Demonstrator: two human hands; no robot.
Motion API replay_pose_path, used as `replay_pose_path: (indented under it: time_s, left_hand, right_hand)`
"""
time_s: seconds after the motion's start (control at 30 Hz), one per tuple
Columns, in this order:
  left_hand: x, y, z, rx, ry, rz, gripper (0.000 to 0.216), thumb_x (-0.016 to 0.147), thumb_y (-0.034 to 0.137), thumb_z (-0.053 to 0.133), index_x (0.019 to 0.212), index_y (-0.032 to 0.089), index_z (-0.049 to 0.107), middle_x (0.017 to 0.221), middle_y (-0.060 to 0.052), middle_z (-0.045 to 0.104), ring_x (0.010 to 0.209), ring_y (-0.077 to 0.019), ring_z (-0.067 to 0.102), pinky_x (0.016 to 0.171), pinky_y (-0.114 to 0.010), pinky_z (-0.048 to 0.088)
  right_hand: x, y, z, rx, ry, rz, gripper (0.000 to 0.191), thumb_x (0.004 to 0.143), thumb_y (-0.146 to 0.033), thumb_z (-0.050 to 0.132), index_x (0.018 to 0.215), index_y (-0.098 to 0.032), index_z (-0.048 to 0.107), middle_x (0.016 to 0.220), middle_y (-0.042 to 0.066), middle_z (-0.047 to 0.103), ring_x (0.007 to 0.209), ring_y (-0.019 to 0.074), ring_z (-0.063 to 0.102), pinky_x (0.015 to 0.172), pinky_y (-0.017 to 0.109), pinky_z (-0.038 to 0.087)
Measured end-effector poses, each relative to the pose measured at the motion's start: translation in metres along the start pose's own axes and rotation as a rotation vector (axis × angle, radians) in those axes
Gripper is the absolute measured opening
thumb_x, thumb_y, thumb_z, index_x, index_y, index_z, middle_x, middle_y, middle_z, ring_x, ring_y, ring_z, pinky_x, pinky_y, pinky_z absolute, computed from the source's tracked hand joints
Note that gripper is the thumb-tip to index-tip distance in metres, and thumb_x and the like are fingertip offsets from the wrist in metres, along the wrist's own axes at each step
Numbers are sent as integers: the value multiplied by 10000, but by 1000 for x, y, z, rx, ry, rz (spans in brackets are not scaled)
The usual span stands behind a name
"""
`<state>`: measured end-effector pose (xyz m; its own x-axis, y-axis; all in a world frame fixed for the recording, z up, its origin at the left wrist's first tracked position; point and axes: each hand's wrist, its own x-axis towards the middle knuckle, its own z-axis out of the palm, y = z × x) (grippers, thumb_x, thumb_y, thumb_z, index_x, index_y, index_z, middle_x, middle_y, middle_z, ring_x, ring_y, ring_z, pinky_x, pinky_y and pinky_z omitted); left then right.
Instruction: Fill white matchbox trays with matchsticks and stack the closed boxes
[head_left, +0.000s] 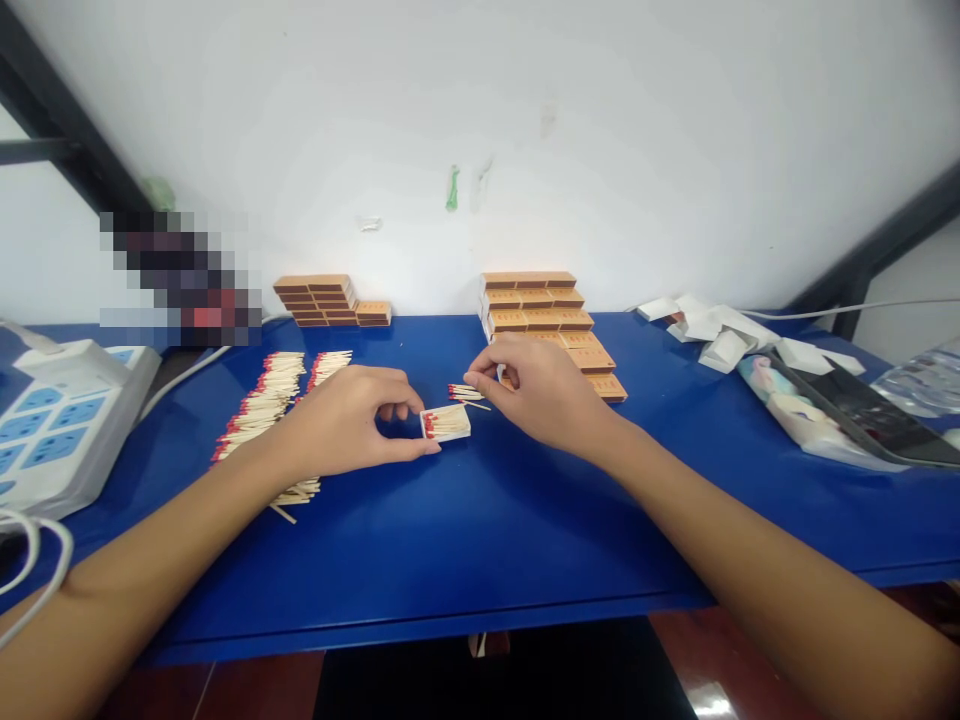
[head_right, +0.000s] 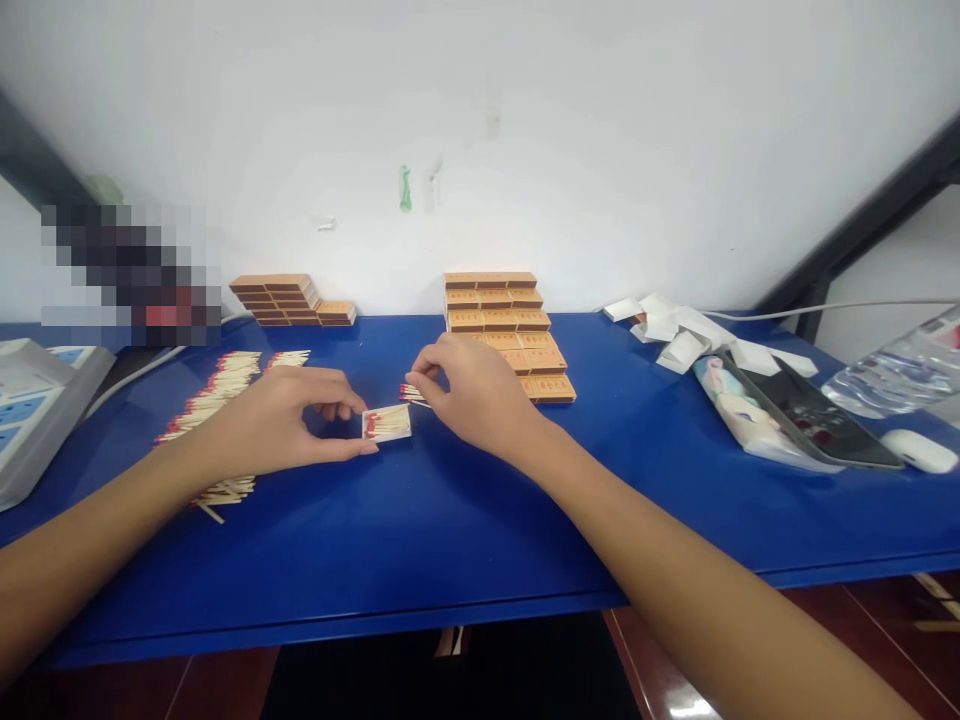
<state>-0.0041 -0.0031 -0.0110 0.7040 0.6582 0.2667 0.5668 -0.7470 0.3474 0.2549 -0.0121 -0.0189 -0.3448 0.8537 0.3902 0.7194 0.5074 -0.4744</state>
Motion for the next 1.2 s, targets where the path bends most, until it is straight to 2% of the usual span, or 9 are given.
replay_pose_path:
  time_s: [0.1,0.23,0.47,0.63,0.8,1.0,1.2]
  left_hand:
    - [0,1,0,3,-8,12,317,856,521,815,913,209,798,816,-16,709,724,-156,652,664,-278,468]
    - [-1,-1,2,4,-15,19,322,860,521,810,936,209,796,832,-22,710,734,-160,652,673,-288,475]
    - [0,-3,3,7,-33,23,319,854,514,810,919,202,789,818,-24,703,722,-160,640,666,-289,477]
    - [1,-2,2,11,-42,11,313,854,510,810,912,203,796,811,-25,705,715,-159,640,659,-284,474]
    - [1,-3,3,4,-45,-16,342,852,536,807,927,203,798,823,-26,702,734,-165,645,672,-291,474]
    - [0,-4,4,33,-50,-7,354,866,540,793,898,188,762,820,-23,693,728,-166,629,670,-303,451]
    - [-1,-4,5,10,-42,8,351,866,537,797,918,191,774,817,-19,695,730,-161,636,675,-298,457]
  right_hand:
    - [0,5,0,-179,-69,-85,129,1002,-279,671,991,-179,751,975,90,690,964,245,581,851,371,435]
    - [0,5,3,-319,-179,-148,227,1025,-331,646,1143,-154,726,1098,145,672,1111,316,536,961,442,422]
    - [4,11,11,-367,-224,-128,265,1074,-359,577,974,-158,718,1095,144,636,1057,291,509,897,406,381]
    - [3,16,15,-402,-231,-157,317,1093,-369,542,943,-149,713,1072,147,637,1050,296,507,884,408,371]
    - [0,7,5,-350,-242,-130,262,1099,-291,517,957,-143,680,1104,153,632,1050,294,505,914,420,383]
    - [-5,-18,0,-68,-286,-158,205,1099,-263,516,962,-182,646,1089,96,630,1040,252,494,948,391,411]
    - [-9,-22,5,-121,-321,-216,139,1056,-229,604,1008,-151,708,1115,119,636,1063,260,491,972,415,422]
